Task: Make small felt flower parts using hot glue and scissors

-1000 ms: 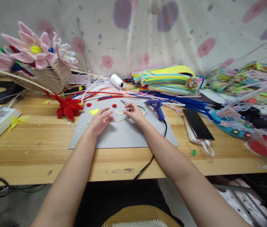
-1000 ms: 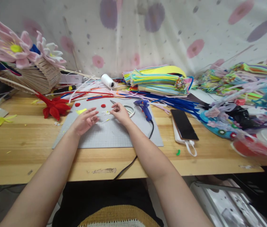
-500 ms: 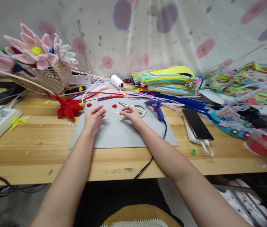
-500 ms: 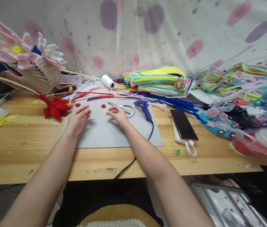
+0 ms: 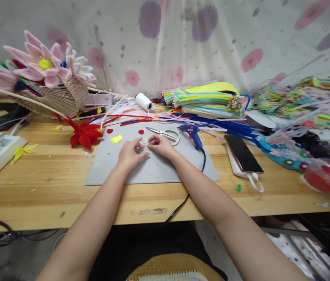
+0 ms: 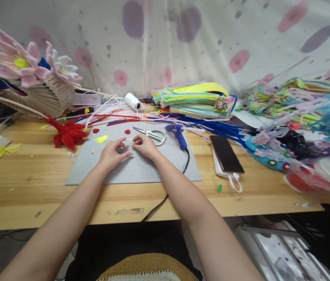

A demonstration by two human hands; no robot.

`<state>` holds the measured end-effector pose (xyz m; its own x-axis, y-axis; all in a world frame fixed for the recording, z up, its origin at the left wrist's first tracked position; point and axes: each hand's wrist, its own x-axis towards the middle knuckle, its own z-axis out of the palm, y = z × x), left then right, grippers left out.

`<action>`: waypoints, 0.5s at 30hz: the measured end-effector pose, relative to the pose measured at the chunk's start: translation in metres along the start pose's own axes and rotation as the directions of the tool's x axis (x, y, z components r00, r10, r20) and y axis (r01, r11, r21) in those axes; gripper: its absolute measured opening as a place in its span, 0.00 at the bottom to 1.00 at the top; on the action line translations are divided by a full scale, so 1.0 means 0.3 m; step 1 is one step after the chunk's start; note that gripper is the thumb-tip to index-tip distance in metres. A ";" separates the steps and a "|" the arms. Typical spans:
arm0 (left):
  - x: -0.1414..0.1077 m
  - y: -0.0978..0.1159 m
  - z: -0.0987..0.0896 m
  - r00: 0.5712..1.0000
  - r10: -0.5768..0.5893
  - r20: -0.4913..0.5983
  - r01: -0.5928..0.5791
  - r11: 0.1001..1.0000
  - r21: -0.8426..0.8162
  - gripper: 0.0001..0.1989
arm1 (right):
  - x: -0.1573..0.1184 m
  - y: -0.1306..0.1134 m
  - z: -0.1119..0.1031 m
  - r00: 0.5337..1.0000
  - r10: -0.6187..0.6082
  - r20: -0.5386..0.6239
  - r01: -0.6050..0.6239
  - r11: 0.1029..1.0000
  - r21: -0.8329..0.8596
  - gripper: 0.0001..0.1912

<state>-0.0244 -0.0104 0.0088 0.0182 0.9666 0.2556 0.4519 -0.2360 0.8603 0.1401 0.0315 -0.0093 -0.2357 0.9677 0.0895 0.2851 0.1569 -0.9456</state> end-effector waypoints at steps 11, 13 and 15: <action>0.002 0.013 0.024 0.999 -0.032 -0.008 0.032 0.999 -0.026 0.17 | -0.004 -0.017 -0.022 0.995 0.003 0.099 -0.013 0.995 0.095 0.14; 0.002 0.013 0.024 1.000 -0.014 -0.006 0.014 1.000 0.026 0.18 | -0.004 -0.018 -0.031 0.991 -0.001 0.134 -0.014 0.994 0.110 0.16; -0.001 0.013 0.024 1.000 0.010 -0.003 -0.010 0.998 0.063 0.19 | -0.004 -0.021 -0.041 0.985 -0.003 0.170 -0.019 0.992 0.127 0.16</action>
<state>-0.0162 -0.0109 0.0087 0.0199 0.9637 0.2661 0.5068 -0.2391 0.8283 0.1498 0.0319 0.0004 -0.3912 0.9195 0.0378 0.1688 0.1121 -0.9793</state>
